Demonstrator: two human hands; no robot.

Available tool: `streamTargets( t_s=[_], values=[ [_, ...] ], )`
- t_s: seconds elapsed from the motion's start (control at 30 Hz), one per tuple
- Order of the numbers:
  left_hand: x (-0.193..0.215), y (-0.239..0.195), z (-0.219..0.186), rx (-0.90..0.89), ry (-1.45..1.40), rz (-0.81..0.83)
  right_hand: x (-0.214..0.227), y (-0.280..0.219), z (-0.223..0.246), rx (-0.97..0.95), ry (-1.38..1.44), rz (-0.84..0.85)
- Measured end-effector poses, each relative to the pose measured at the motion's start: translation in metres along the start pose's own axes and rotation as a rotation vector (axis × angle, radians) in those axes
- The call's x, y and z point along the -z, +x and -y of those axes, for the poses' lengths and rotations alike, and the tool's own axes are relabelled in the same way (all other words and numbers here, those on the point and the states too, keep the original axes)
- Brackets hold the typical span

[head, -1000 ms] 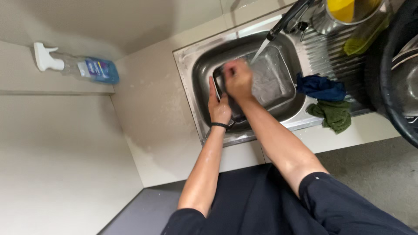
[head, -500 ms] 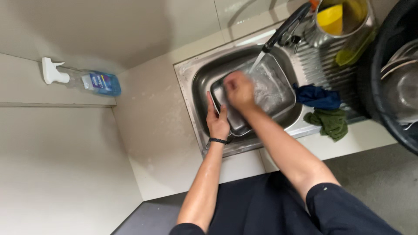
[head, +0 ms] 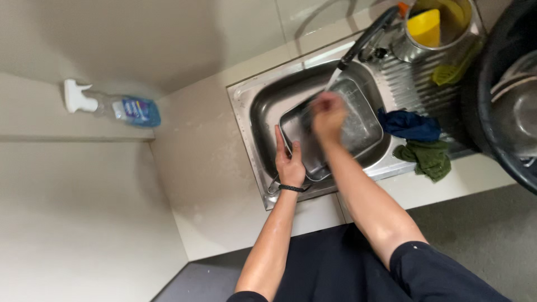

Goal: The person washes various kitchen items in a stainless steel sink using a sponge and running water. They scrub and rinse a metal lid, a small metal pot, a metal strainer, a rectangular metal tray, and a pair of tongs, placing each item into a black basin to the right of the sink after cleaning.

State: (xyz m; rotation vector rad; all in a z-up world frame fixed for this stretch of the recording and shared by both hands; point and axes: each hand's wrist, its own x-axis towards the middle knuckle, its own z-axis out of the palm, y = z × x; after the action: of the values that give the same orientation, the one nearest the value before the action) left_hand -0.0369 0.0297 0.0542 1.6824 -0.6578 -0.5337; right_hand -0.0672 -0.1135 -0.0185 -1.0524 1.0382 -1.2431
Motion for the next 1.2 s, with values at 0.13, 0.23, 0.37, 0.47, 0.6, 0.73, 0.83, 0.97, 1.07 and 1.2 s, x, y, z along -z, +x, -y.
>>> streamTargets(
  t_s=[0.13, 0.23, 0.37, 0.47, 0.6, 0.73, 0.83, 0.97, 1.07, 1.2],
  values=[
    [0.005, 0.001, 0.005, 0.140, -0.086, 0.009, -0.004, -0.025, 0.003, 0.259, -0.488, 0.244],
    [0.015, 0.001, 0.011, -0.001, -0.044, -0.008, -0.003, 0.008, -0.002, 0.147, -0.604, 0.171],
    [0.022, 0.006, 0.023, 0.108, -0.055, -0.001, -0.009, -0.012, 0.014, 0.585, -0.624, 0.656],
    [0.022, -0.003, 0.025, 0.065, -0.074, 0.002, -0.018, -0.041, 0.031, 0.344, -0.373, 0.630],
    [0.035, 0.016, 0.021, 0.482, -0.055, 0.025, -0.038, -0.053, 0.040, -0.092, -0.109, 0.535],
    [0.044, 0.001, 0.030, 0.108, -0.023, 0.139, -0.025, -0.060, 0.032, 0.221, -0.370, 0.410],
    [0.037, 0.028, 0.033, 0.104, -0.063, 0.193, -0.032, -0.046, 0.027, 0.211, -0.325, 0.413],
    [0.043, 0.014, 0.039, 0.176, 0.090, 0.242, -0.025, -0.061, 0.026, 0.064, -0.321, 0.335],
    [0.024, 0.061, 0.029, 0.179, -0.184, 0.178, -0.021, -0.057, 0.050, -0.154, -0.185, 0.503],
    [0.043, 0.055, 0.015, 0.082, -0.108, 0.069, 0.027, -0.100, 0.070, -0.043, -0.446, 0.902]
  ],
)
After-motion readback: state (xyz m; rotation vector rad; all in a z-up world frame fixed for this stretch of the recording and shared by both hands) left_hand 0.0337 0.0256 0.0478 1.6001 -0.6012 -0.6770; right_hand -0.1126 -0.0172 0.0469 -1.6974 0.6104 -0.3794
